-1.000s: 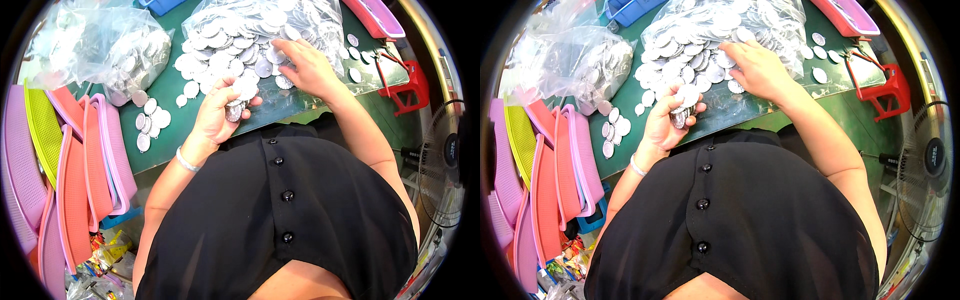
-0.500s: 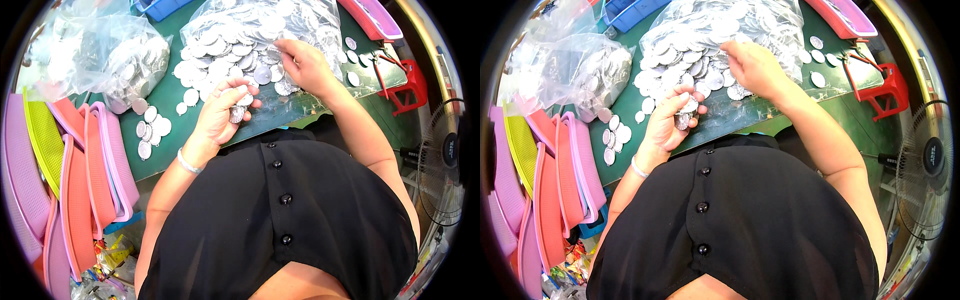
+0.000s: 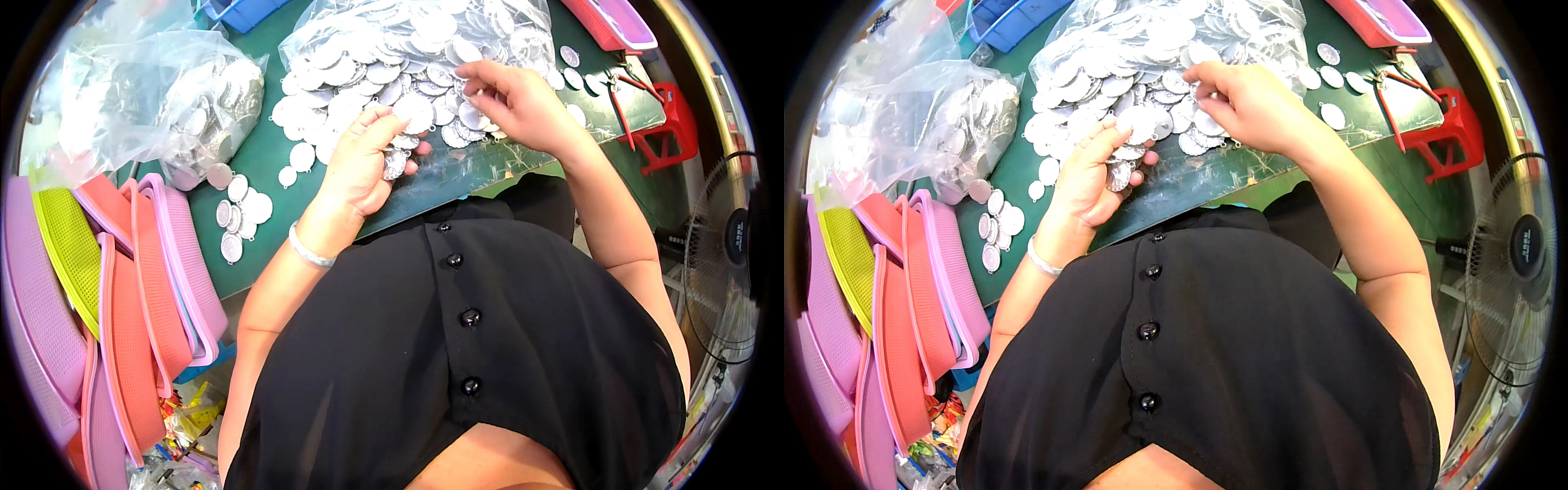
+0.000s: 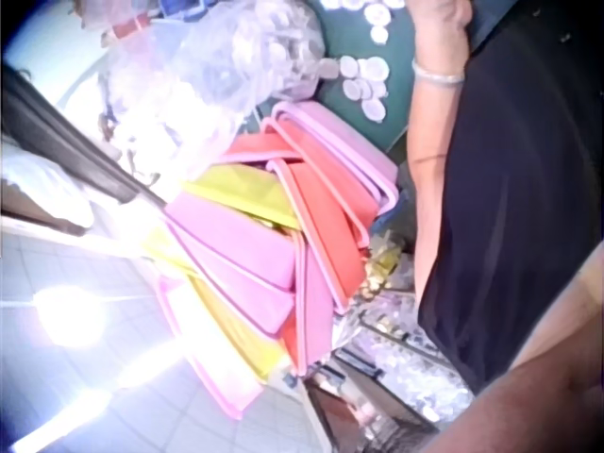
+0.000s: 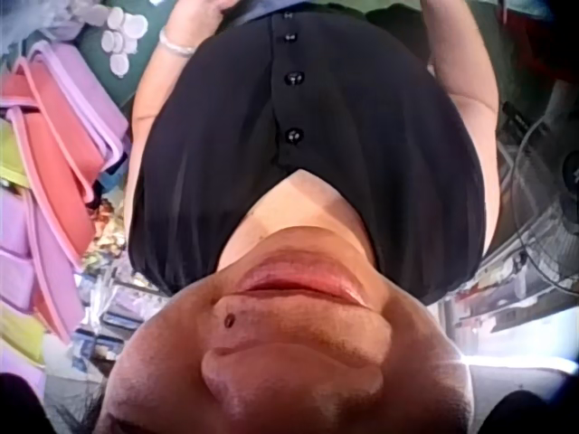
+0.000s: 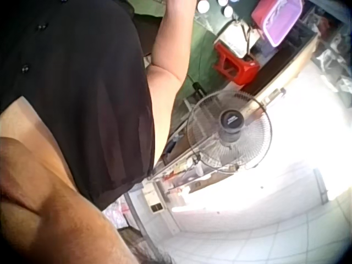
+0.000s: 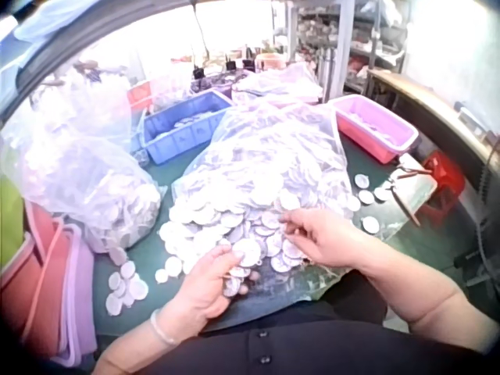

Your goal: The person trims the edges of circular metal or plastic components using a pair of shears, then gathers them from a table into a large plastic bag.

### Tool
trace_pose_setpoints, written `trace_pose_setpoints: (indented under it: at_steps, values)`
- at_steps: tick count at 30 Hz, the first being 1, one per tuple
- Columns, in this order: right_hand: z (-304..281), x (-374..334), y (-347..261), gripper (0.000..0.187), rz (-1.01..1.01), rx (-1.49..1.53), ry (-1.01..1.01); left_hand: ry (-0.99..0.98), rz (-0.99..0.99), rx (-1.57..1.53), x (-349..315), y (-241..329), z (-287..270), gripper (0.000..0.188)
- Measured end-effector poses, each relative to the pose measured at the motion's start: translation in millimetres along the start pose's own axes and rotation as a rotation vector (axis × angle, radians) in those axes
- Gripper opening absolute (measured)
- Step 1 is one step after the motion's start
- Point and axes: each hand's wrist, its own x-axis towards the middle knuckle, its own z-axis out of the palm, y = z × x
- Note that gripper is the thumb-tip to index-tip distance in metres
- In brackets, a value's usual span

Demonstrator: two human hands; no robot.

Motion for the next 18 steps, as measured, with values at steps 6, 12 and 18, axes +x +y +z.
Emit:
trace_pose_setpoints:
  at_steps: [6,12,18]
  values:
    - [-3.8,-17.3,4.0,0.052,-0.283,-0.337,-0.018,-0.062,0.013,-0.136,-0.4,-3.7,-2.2,0.013]
    - [2.3,-20.2,7.0,0.046,-0.319,-0.467,0.03,-0.198,0.071,-0.208,-0.7,-4.8,-4.3,0.022]
    - [21.0,-22.5,10.5,0.034,-0.443,-0.577,0.144,-0.196,0.024,-0.237,-4.4,-3.6,-2.8,0.032]
